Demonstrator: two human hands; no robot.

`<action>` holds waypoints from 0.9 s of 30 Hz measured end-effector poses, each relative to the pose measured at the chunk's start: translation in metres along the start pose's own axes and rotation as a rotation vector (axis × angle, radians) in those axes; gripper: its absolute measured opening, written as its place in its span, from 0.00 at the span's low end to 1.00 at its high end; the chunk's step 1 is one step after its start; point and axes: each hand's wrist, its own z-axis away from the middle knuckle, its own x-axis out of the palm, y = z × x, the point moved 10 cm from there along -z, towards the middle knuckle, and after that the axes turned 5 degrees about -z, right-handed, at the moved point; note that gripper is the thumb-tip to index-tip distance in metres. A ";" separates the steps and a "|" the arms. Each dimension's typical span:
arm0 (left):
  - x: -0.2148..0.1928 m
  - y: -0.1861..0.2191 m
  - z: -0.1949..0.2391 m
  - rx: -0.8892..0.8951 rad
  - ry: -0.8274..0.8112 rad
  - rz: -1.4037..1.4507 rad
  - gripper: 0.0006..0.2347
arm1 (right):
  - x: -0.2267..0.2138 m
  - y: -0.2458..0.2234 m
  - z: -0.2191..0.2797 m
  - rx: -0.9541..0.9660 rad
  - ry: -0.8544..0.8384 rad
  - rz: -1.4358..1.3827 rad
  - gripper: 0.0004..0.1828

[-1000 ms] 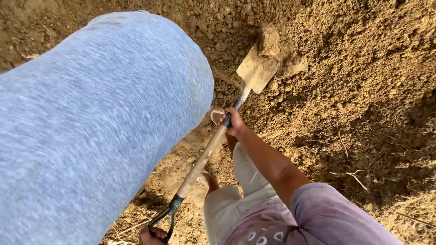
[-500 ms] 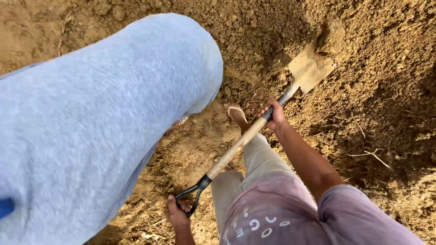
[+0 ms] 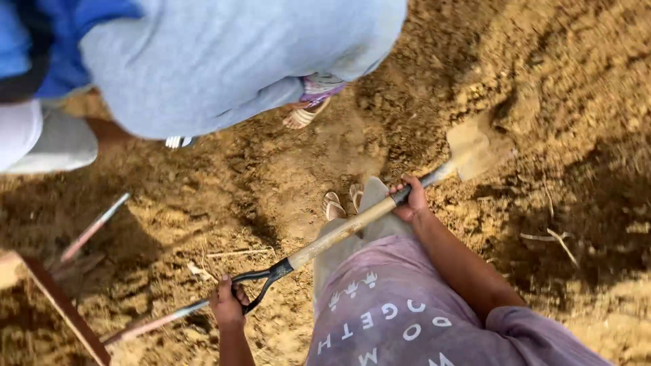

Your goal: Shoveling dirt into a wheelbarrow at a construction site.

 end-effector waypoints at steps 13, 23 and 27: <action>-0.175 -0.203 0.196 -0.232 0.405 -0.113 0.20 | -0.167 0.112 -0.024 0.399 0.057 0.407 0.15; -0.317 -0.455 0.311 -0.444 0.536 0.103 0.28 | -0.197 0.275 0.054 0.535 -0.047 0.875 0.17; -0.325 -0.548 0.412 -0.555 0.702 0.383 0.20 | -0.206 0.373 0.087 0.705 -0.085 1.100 0.14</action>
